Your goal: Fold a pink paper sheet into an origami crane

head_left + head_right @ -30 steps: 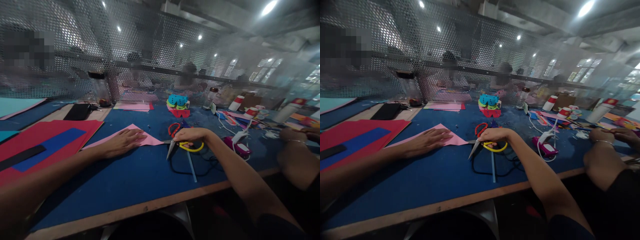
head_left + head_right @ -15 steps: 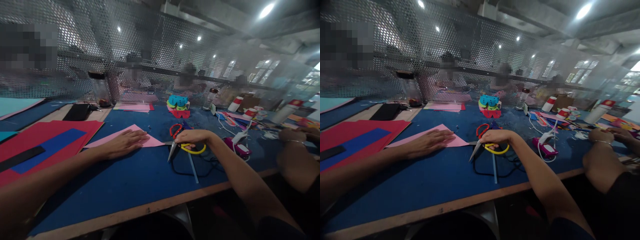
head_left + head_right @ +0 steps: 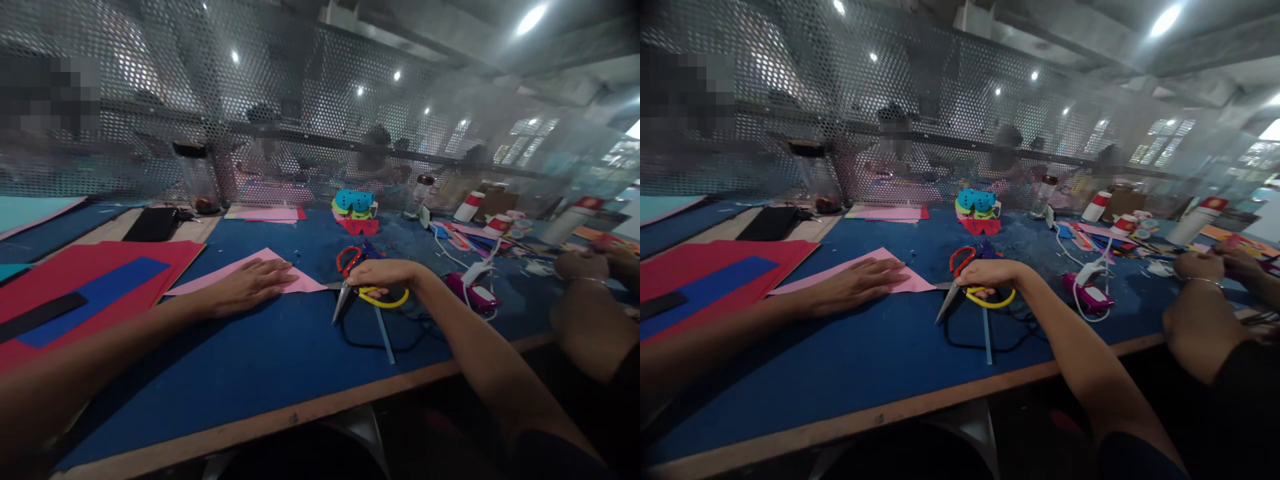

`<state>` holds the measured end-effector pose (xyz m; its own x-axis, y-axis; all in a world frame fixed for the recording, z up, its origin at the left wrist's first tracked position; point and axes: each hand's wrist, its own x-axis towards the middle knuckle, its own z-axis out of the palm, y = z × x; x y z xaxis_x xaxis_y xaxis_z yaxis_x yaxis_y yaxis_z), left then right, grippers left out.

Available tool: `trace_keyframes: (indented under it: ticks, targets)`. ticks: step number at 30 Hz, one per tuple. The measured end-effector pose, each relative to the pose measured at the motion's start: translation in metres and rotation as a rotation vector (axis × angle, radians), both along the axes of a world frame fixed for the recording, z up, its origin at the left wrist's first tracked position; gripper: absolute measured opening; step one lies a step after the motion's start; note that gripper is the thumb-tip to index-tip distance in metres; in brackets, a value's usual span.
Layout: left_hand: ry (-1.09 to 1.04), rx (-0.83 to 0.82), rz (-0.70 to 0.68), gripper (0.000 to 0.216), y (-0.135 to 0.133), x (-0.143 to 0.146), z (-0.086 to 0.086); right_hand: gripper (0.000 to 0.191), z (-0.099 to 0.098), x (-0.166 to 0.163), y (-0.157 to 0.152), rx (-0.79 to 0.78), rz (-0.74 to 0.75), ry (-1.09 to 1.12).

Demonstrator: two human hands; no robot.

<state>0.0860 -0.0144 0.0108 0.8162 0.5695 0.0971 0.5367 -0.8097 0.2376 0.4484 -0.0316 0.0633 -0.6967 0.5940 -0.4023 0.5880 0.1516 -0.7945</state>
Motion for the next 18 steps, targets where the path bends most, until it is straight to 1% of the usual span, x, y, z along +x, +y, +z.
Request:
trace_keyframes:
  ticks: [4, 8, 14, 18]
  targets:
    - [-0.035, 0.003, -0.004, 0.05, 0.0009, -0.0005, -0.0017, 0.046, -0.0009, 0.0022, 0.0007, -0.032, 0.025, 0.02]
    - [-0.024, 0.003, -0.006, 0.049, 0.0016, -0.0014, -0.0036, 0.046, 0.0007, 0.0018, 0.0001, -0.037, 0.015, 0.015]
    - [-0.005, 0.005, -0.021, 0.048, 0.0013, -0.0033, -0.0031, 0.048, 0.0031, 0.0026, 0.0016, 0.015, -0.002, -0.024]
    - [-0.016, 0.029, -0.051, 0.047, 0.0033, -0.0051, -0.0017, 0.05, 0.0032, 0.0031, 0.0023, 0.021, 0.006, -0.022]
